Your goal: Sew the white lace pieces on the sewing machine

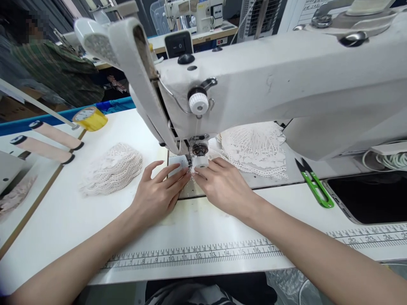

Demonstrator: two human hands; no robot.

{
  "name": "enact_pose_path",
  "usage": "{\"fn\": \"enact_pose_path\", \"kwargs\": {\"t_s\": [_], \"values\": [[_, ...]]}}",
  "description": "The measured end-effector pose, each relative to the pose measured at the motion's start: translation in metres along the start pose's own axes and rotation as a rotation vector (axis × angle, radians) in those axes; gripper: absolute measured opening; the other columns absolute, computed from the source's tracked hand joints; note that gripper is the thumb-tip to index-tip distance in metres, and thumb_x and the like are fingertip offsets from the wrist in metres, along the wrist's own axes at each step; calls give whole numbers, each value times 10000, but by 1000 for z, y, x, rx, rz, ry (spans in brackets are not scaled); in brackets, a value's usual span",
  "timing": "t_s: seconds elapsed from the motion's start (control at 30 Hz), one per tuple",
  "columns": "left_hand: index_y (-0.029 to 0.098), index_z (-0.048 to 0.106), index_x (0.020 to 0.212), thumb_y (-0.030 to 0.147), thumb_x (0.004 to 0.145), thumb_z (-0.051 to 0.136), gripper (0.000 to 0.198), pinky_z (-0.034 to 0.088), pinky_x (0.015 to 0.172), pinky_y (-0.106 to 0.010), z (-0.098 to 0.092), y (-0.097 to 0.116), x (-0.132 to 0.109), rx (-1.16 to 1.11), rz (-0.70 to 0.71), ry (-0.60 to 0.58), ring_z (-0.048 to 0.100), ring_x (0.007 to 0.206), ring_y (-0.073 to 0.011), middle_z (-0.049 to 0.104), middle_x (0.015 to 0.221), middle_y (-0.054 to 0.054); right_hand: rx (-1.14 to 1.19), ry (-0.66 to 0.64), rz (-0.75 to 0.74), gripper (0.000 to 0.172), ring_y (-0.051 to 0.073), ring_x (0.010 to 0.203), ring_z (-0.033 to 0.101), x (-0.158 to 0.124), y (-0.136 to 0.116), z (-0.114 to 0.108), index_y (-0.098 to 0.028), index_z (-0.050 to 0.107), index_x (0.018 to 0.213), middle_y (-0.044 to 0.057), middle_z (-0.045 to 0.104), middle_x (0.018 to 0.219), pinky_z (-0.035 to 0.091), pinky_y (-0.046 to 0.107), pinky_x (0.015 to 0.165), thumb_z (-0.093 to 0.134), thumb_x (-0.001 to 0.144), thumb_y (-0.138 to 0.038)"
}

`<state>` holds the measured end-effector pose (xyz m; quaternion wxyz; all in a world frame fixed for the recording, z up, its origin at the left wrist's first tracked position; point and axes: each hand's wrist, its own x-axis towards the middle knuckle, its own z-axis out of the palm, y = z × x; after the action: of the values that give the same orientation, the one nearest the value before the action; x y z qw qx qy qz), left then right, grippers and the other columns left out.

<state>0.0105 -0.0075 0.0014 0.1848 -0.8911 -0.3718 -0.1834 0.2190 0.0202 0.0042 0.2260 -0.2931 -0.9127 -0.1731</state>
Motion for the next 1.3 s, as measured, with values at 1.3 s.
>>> {"fn": "enact_pose_path", "kwargs": {"t_s": [1.3], "values": [[173, 611, 1244, 167, 921, 487, 346, 289, 1082, -522, 8, -10, 3, -36, -147, -62, 570, 1195, -270, 656, 1251, -63, -34, -125, 42, 369, 184, 877, 626, 1, 2, 4, -165, 692, 1088, 58, 723, 1075, 413, 306, 709, 488, 833, 8]]}}
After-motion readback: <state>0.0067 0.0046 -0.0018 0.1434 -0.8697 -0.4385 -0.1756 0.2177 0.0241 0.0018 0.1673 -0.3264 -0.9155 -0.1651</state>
